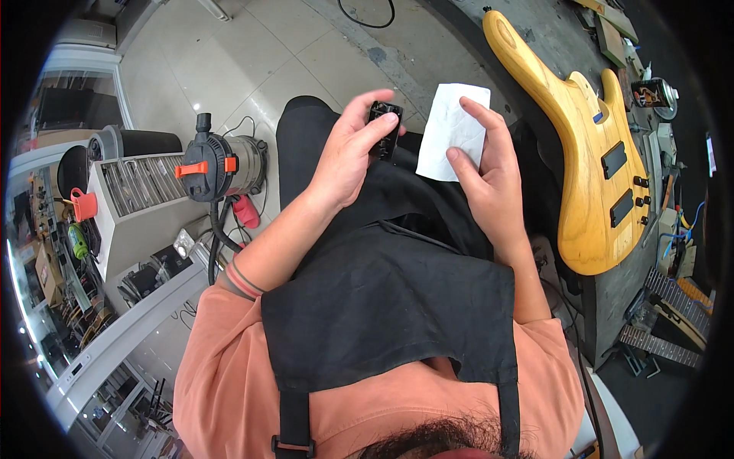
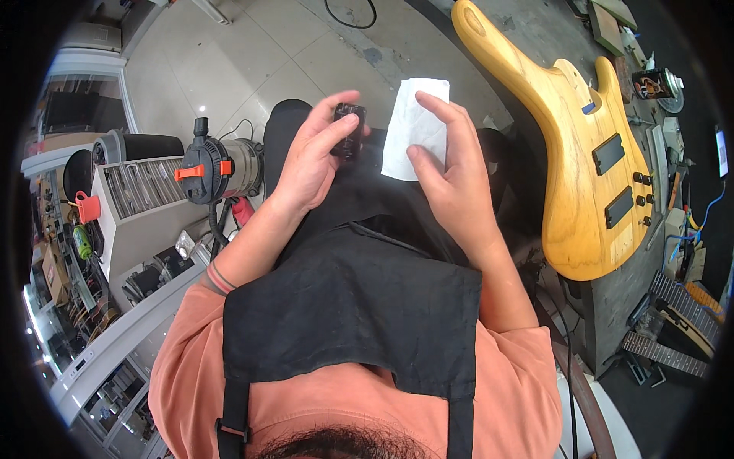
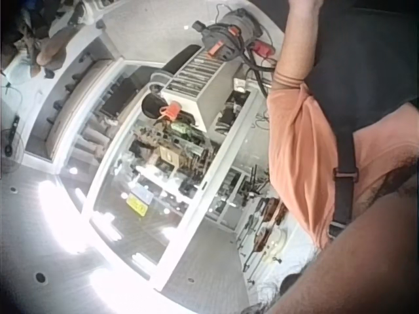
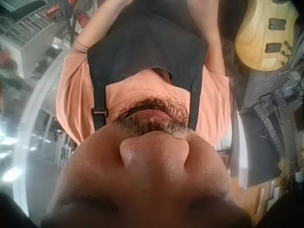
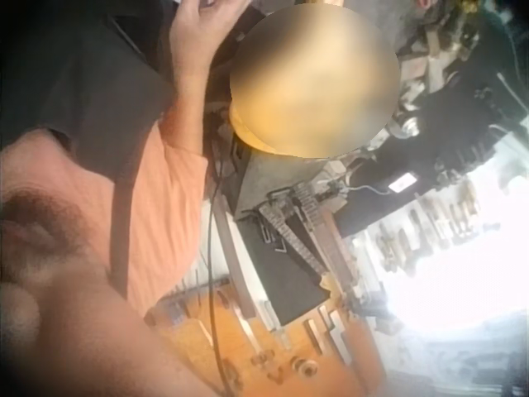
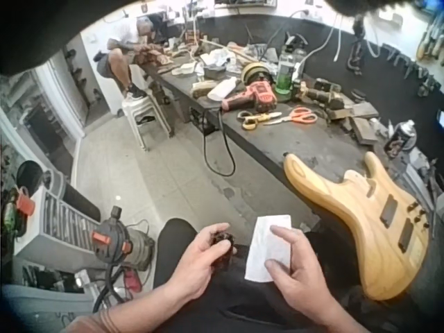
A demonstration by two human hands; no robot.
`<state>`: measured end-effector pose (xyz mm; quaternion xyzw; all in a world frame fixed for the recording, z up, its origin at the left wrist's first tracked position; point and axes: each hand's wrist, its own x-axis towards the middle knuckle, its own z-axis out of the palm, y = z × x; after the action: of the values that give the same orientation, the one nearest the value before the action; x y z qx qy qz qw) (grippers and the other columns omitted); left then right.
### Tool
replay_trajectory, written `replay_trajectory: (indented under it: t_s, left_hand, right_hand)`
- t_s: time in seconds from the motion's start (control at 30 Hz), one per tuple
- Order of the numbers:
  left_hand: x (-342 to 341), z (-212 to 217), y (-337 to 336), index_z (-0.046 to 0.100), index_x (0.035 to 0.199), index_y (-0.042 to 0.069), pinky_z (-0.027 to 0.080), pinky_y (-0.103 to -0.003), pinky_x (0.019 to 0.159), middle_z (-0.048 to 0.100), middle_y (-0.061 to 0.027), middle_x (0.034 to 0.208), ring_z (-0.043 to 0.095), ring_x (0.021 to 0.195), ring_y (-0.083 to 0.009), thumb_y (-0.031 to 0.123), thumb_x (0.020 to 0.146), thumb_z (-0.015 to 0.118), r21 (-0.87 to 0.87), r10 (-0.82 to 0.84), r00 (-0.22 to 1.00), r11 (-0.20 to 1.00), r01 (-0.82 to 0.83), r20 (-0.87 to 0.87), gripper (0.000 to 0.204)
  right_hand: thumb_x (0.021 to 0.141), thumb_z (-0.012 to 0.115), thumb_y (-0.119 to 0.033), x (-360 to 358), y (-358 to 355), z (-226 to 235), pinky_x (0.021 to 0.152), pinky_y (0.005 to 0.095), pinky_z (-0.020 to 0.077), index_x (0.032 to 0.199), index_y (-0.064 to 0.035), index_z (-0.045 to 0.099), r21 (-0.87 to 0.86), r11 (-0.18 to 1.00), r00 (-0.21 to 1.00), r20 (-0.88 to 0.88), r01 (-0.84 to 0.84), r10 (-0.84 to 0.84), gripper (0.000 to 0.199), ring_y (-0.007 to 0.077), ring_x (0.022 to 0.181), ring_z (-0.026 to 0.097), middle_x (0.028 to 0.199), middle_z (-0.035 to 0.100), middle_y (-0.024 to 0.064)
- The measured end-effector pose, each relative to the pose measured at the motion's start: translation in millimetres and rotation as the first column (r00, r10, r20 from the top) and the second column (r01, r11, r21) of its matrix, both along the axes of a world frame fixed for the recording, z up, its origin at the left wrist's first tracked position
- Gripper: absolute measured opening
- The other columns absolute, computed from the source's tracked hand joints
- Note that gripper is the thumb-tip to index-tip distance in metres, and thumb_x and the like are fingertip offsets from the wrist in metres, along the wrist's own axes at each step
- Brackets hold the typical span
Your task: The person cleans a small black guitar part using a toothbrush and water in a bathroom, then moves to a workshop to wipe the part with a tissue. The person scrubs the part under running water and then dries it thoroughly.
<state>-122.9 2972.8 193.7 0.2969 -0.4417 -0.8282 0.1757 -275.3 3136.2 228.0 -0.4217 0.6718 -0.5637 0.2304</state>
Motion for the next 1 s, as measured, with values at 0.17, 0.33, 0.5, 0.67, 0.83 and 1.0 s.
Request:
replay_trajectory:
  t_s: [0.17, 0.33, 0.5, 0.67, 0.83, 1.0]
  left_hand:
    - [1.5, -5.3, 0.7, 0.037, 0.163, 0.014, 0.051, -0.032, 0.093, 0.059, -0.0045, 0.128, 0.061, 0.109, -0.0135, 0.008, 0.103, 0.066, -0.046, -0.075, 0.992, 0.996, 0.071, -0.099, 0.067]
    - [-4.7, -9.1, 5.7, 0.032, 0.160, 0.016, 0.051, -0.031, 0.092, 0.050, -0.0046, 0.130, 0.059, 0.109, -0.0147, 0.001, 0.091, 0.074, -0.145, -0.254, 0.946, 0.963, 0.228, -0.201, 0.083]
    - [-29.6, -6.3, 19.5, 0.027, 0.160, 0.013, 0.050, -0.030, 0.096, 0.048, -0.0053, 0.132, 0.056, 0.114, -0.0126, 0.002, 0.089, 0.076, -0.338, -0.422, 0.897, 0.870, 0.360, -0.133, 0.087]
    - [-76.8, -32.7, 51.2, 0.028, 0.159, 0.009, 0.050, -0.037, 0.109, 0.049, -0.0141, 0.143, 0.057, 0.128, -0.0238, 0.010, 0.092, 0.075, -0.508, -0.595, 0.804, 0.693, 0.512, -0.001, 0.082]
    - [-101.7, -48.3, 58.4, 0.041, 0.157, 0.008, 0.055, -0.042, 0.109, 0.051, -0.0198, 0.153, 0.063, 0.130, -0.0328, 0.024, 0.091, 0.086, -0.734, -0.576, 0.773, 0.399, 0.550, 0.266, 0.081]
    - [-108.8, -60.3, 46.5, 0.062, 0.144, 0.011, 0.053, -0.046, 0.112, 0.055, -0.0157, 0.155, 0.058, 0.135, -0.0398, 0.030, 0.087, 0.090, -0.933, -0.554, 0.803, 0.122, 0.340, 0.220, 0.066]
  right_hand:
    - [0.095, 0.070, 0.003, -1.6, 1.0, 6.4, 0.118, 0.0377, 0.0428, 0.152, -0.0033, 0.056, 0.030, 1.000, 0.999, -0.049, -0.009, 0.010, 0.059, 0.0310, 0.139, 0.057, 0.144, 0.059, 0.0165]
    - [0.098, 0.071, -0.004, -8.1, 5.4, 11.8, 0.114, 0.0384, 0.0467, 0.146, -0.0022, 0.060, 0.189, 0.980, 0.969, -0.246, 0.066, -0.018, 0.049, 0.0349, 0.134, 0.061, 0.141, 0.062, 0.0181]
    - [0.102, 0.071, -0.015, -15.4, 26.2, 5.9, 0.103, 0.0401, 0.0516, 0.130, -0.0003, 0.069, 0.265, 0.963, 0.998, -0.051, 0.047, -0.035, 0.031, 0.0331, 0.119, 0.069, 0.122, 0.069, 0.0163]
    - [0.101, 0.073, -0.018, -26.4, 60.7, -8.3, 0.087, 0.0415, 0.0540, 0.106, 0.0024, 0.073, 0.452, 0.870, 0.980, -0.123, 0.197, -0.159, 0.021, 0.0342, 0.096, 0.071, 0.104, 0.070, 0.0151]
    - [0.101, 0.074, -0.018, -40.2, 86.7, -52.6, 0.084, 0.0436, 0.0547, 0.101, 0.0048, 0.076, 0.368, 0.869, 0.943, -0.175, 0.330, -0.284, 0.023, 0.0348, 0.091, 0.071, 0.099, 0.070, 0.0169]
    - [0.101, 0.075, -0.013, -45.0, 92.7, -73.0, 0.080, 0.0388, 0.0524, 0.103, 0.0055, 0.073, 0.408, 0.854, 0.946, -0.104, 0.323, -0.308, 0.018, 0.0307, 0.088, 0.069, 0.097, 0.068, 0.0147]
